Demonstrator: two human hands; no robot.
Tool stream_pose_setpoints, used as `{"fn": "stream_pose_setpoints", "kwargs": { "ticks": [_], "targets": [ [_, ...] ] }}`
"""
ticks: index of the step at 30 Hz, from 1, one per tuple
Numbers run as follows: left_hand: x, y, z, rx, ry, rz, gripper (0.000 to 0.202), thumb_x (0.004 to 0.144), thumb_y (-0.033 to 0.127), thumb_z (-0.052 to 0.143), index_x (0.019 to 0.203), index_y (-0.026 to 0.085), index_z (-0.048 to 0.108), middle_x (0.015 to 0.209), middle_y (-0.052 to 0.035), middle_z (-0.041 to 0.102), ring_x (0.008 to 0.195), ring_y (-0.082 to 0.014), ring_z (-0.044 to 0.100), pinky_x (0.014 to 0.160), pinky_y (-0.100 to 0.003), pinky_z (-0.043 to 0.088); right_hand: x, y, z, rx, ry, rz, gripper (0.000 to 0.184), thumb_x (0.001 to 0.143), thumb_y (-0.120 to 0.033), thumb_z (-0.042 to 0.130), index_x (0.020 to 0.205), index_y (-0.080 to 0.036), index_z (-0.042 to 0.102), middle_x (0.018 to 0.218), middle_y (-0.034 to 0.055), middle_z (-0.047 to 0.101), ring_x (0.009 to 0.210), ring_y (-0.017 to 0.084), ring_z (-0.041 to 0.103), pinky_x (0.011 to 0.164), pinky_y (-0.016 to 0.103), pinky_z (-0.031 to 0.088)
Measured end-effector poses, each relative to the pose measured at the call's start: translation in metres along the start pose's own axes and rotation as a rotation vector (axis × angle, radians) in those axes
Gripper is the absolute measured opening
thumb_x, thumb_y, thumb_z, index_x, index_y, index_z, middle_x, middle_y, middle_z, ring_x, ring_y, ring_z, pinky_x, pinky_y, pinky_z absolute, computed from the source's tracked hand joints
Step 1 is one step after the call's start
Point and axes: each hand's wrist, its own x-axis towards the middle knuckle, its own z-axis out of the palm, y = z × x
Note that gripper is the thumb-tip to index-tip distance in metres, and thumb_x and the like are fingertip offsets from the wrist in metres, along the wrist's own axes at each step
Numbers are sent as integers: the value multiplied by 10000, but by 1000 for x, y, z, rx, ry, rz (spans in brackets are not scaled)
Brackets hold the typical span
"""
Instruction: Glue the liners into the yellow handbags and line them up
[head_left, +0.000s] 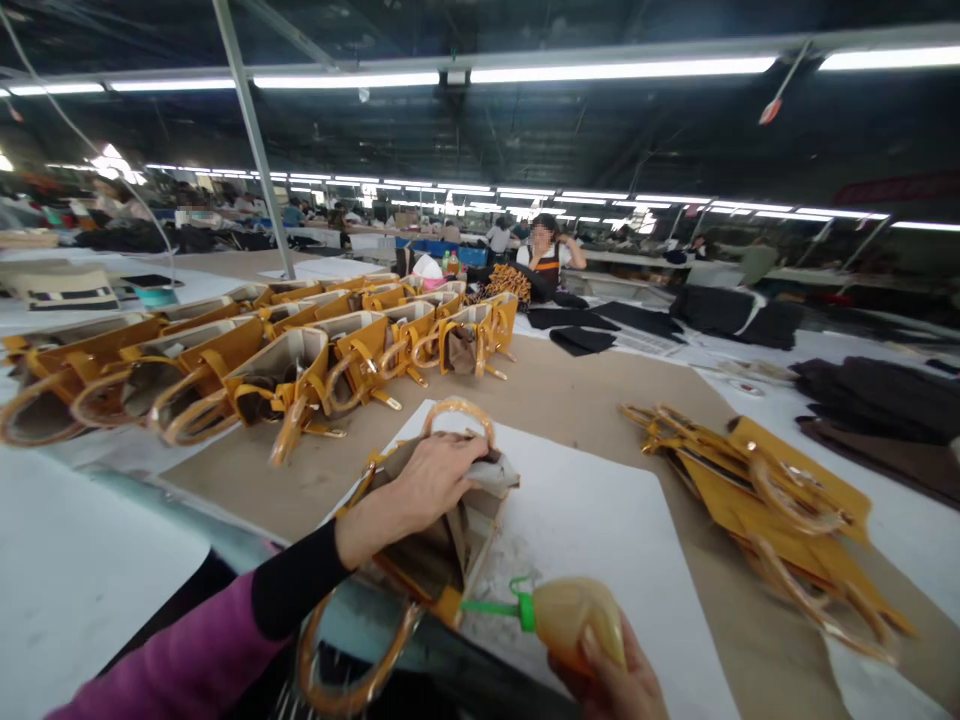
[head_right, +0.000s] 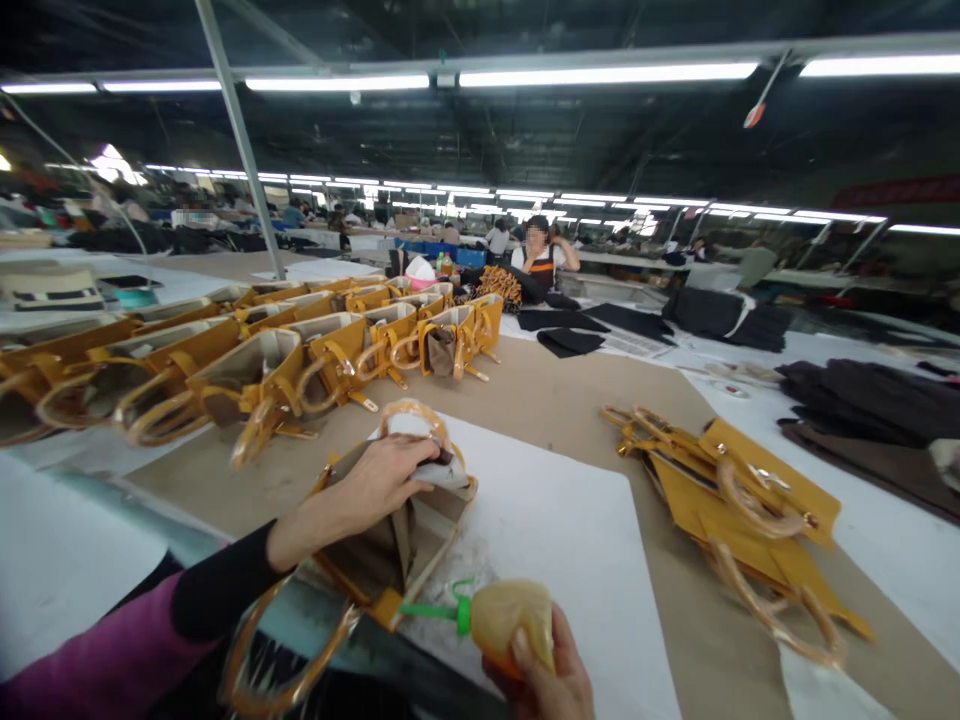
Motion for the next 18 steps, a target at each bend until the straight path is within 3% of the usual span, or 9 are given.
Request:
{"fn": "stream_pose_setpoints", "kwargs": {
  "ticks": [3, 9, 18],
  "targets": [
    [1, -4, 1, 37, 17, 33, 247, 840, 247, 571, 1077, 206, 517, 1049, -41, 637, 986, -224, 581, 868, -342, 447, -7, -11, 2, -71, -81, 23, 516, 565, -351, 836, 1008, -204, 617, 964, 63, 691, 823, 228, 655, 648, 297, 548],
    [2, -14, 10, 43, 39, 75, 300, 849, 300, 564, 1126, 207, 494, 1022, -42, 629, 960, -220, 576, 849, -337, 451, -6, -10, -4, -90, -46, 30, 443, 620, -318, 807, 1010, -193, 635, 977, 53, 675, 828, 210, 641, 646, 282, 561],
    [5, -7, 4, 45, -6, 39, 265, 858, 287, 552, 1104, 196, 510, 1029, -40, 629, 963, -207, 573, 854, -328, 445, -2, -10, -4, -62, 4, 15, 428, 629, -318, 800, 994, -170, 632, 961, 57, 665, 821, 221, 643, 631, 287, 572]
  ]
}}
